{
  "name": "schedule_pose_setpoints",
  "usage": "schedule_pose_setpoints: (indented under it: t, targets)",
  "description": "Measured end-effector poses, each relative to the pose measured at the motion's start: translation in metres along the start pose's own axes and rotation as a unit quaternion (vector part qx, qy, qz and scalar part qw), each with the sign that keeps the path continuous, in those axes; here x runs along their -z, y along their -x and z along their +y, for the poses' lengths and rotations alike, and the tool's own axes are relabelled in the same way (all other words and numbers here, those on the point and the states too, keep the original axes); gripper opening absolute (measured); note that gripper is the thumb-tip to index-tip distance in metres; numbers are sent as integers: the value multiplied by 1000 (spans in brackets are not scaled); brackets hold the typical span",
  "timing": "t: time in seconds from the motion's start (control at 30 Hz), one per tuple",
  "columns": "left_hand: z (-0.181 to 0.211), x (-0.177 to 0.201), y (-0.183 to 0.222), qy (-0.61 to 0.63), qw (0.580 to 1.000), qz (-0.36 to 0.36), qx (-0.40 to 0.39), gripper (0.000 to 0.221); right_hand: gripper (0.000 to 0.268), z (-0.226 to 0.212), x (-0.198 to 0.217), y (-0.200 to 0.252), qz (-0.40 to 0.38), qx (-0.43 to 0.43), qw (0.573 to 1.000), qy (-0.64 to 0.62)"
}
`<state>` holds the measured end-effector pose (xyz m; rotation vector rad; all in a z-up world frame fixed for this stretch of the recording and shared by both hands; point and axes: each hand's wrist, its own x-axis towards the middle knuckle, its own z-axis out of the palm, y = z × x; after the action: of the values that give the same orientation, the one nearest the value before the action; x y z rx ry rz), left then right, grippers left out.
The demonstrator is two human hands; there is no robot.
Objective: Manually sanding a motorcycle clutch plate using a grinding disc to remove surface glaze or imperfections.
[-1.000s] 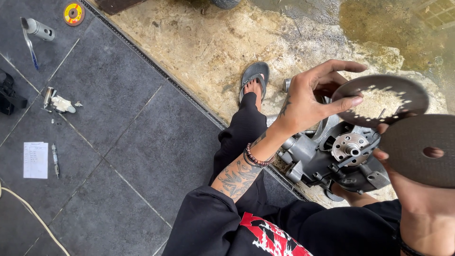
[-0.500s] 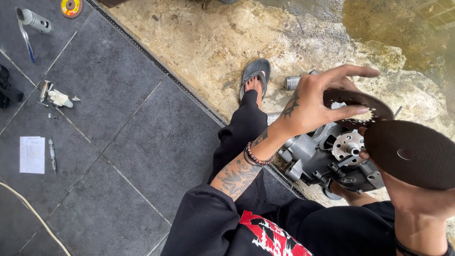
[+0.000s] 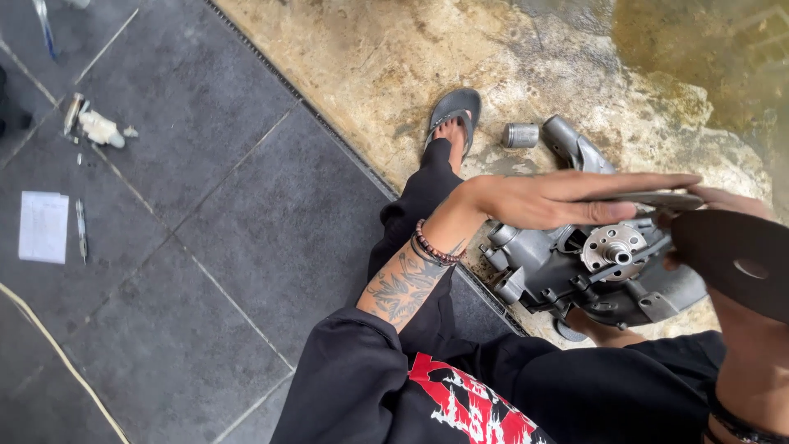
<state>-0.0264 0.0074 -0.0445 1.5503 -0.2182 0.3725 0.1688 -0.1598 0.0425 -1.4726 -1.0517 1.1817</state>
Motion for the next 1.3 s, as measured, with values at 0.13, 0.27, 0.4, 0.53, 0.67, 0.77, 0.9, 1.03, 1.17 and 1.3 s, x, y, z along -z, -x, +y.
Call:
schedule_pose_setpoints:
  t: [0.13, 0.27, 0.4, 0.53, 0.67, 0.77, 0.9, 1.03, 1.17, 1.3]
  targets:
    - [18, -16, 39, 103, 990, 83, -43, 50, 40, 9, 2, 11, -44, 138, 985, 91]
    - [45, -41, 122, 490, 822, 264, -120, 69, 70, -36, -73, 1, -154, 224, 943, 191]
    - [74, -78, 196, 573, 677, 368, -281, 58, 78, -66, -173, -2, -235, 372, 829, 345]
    - [116, -114, 241, 421, 695, 498, -304, 51, 72, -65, -243, 0, -290, 464, 750, 371]
    - [146, -125, 275, 368, 655, 579, -316, 48, 63, -77, -304, 5, -325, 532, 707, 334]
    - [169, -141, 282, 338, 642, 584, -365, 46, 64, -81, -319, 8, -372, 532, 696, 307]
    - [185, -152, 285, 329, 617, 559, -446, 47, 71, -69, -324, 3, -336, 584, 677, 298]
    - [185, -155, 295, 296, 616, 636, -358, 53, 59, -81, -328, 30, -388, 514, 695, 319]
    - [183, -156, 292, 286, 618, 620, -390, 48, 63, -73, -327, 34, -359, 550, 691, 302]
    - [178, -158, 293, 291, 609, 642, -363, 51, 73, -51, -325, 9, -338, 572, 693, 279]
